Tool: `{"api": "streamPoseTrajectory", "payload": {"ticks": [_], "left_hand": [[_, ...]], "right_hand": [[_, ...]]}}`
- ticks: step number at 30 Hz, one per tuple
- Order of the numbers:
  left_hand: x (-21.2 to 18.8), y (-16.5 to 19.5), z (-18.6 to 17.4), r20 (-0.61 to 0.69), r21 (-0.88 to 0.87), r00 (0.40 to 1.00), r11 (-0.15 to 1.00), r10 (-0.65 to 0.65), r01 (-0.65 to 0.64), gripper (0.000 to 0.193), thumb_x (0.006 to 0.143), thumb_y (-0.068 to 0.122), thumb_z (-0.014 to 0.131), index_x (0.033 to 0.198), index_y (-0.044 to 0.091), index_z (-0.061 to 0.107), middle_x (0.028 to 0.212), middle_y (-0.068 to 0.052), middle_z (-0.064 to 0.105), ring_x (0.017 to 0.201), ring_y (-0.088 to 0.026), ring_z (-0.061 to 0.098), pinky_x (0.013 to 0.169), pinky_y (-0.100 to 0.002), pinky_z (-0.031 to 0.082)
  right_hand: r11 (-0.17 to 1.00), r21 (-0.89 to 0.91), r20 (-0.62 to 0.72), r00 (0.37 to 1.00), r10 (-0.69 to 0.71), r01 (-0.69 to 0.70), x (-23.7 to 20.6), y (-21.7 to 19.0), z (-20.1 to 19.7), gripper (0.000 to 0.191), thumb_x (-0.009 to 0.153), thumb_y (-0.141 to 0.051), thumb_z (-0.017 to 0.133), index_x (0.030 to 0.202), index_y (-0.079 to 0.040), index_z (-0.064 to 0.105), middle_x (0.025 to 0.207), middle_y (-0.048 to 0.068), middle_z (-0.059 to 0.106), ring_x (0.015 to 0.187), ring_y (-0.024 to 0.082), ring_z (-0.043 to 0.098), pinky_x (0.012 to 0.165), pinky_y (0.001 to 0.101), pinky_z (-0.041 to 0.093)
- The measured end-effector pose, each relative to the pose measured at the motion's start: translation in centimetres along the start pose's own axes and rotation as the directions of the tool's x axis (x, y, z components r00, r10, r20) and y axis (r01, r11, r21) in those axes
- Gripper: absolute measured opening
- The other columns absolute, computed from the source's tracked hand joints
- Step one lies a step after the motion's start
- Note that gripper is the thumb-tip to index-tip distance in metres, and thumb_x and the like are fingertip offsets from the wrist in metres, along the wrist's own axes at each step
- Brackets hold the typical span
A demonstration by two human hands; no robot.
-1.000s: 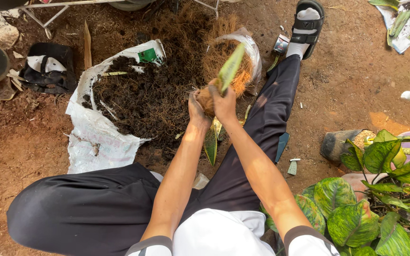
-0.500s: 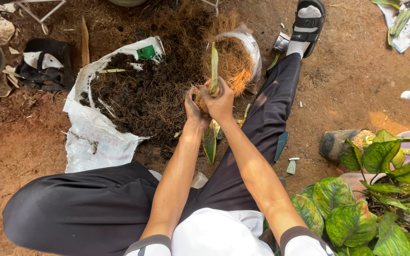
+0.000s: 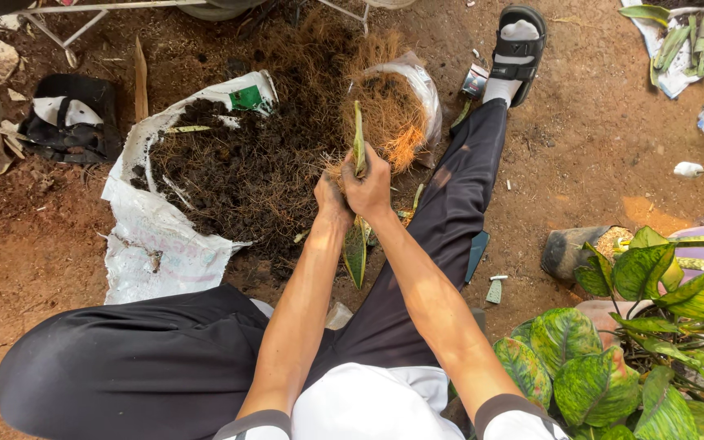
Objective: The person sits on the ground and wraps a small plant's root ball with fibrous material, then mixes soil and fibers by hand. The person handles the plant and soil repeatedly, preparing a root wrap and mixing medium.
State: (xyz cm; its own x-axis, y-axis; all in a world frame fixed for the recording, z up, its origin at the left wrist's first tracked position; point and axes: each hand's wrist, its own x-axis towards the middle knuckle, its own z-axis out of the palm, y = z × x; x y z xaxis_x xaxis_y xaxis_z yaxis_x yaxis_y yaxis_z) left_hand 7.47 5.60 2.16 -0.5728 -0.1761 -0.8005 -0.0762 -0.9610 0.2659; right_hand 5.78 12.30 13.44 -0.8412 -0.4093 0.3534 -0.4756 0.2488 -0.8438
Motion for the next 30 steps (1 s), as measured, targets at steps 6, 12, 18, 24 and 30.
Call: {"api": "streamPoseTrajectory", "payload": {"ticks": [6, 12, 18, 24, 30], "left_hand": [[-2.2, 0.5, 1.1, 0.329, -0.101, 0.930, 0.985, 0.163, -0.137, 0.033, 0.108, 0.022, 0.053, 0.131, 0.002, 0.067, 0.125, -0.014, 0.067, 0.112, -0.029, 0.063, 0.103, -0.046, 0.053], [-3.2, 0.4, 1.7, 0.283, -0.083, 0.952, 0.991, 0.121, -0.102, 0.032, 0.107, 0.023, 0.051, 0.108, 0.007, 0.078, 0.125, -0.014, 0.066, 0.115, -0.029, 0.061, 0.103, -0.048, 0.052], [-2.4, 1.0, 1.6, 0.076, -0.210, 0.997, 0.977, -0.021, 0.036, 0.046, 0.116, 0.044, 0.024, 0.143, 0.010, 0.038, 0.159, -0.021, 0.035, 0.152, -0.035, 0.034, 0.127, -0.058, 0.029], [-1.9, 1.2, 1.3, 0.184, -0.226, 0.963, 0.962, 0.197, -0.154, 0.053, 0.110, 0.040, 0.025, 0.142, 0.004, 0.045, 0.143, -0.018, 0.054, 0.140, -0.032, 0.051, 0.123, -0.058, 0.039], [-3.8, 1.1, 2.7, 0.108, 0.170, 0.974, 0.962, 0.199, -0.216, 0.053, 0.108, 0.040, 0.026, 0.141, 0.012, 0.056, 0.148, -0.009, 0.057, 0.139, -0.022, 0.049, 0.121, -0.050, 0.027]], "right_hand": [[0.991, 0.136, -0.012, 1.000, 0.008, -0.007, -0.8, -0.4, -1.1, 0.020, 0.087, -0.002, 0.070, 0.104, 0.005, 0.063, 0.084, 0.009, 0.067, 0.077, 0.019, 0.063, 0.073, 0.0323, 0.053], [0.999, 0.037, -0.025, 1.000, 0.001, 0.000, -0.5, 0.3, -1.3, 0.010, 0.092, -0.002, 0.069, 0.100, 0.004, 0.066, 0.083, 0.009, 0.069, 0.076, 0.020, 0.066, 0.073, 0.0344, 0.053], [0.975, 0.214, -0.033, 0.997, 0.069, -0.061, -1.2, 1.2, -0.2, 0.043, 0.095, -0.015, 0.072, 0.129, 0.004, 0.053, 0.122, 0.015, 0.068, 0.116, 0.024, 0.064, 0.102, 0.0391, 0.050], [0.954, 0.280, -0.074, 0.989, 0.131, -0.105, -3.0, 3.0, 1.8, 0.044, 0.105, -0.030, 0.068, 0.134, 0.003, 0.062, 0.137, 0.019, 0.068, 0.131, 0.029, 0.063, 0.118, 0.0460, 0.045], [0.639, 0.563, -0.019, 0.765, 0.644, -0.524, -0.5, 4.0, 1.4, 0.056, 0.095, -0.050, 0.061, 0.130, -0.008, 0.052, 0.123, 0.008, 0.064, 0.117, 0.026, 0.066, 0.102, 0.0474, 0.057]]}}
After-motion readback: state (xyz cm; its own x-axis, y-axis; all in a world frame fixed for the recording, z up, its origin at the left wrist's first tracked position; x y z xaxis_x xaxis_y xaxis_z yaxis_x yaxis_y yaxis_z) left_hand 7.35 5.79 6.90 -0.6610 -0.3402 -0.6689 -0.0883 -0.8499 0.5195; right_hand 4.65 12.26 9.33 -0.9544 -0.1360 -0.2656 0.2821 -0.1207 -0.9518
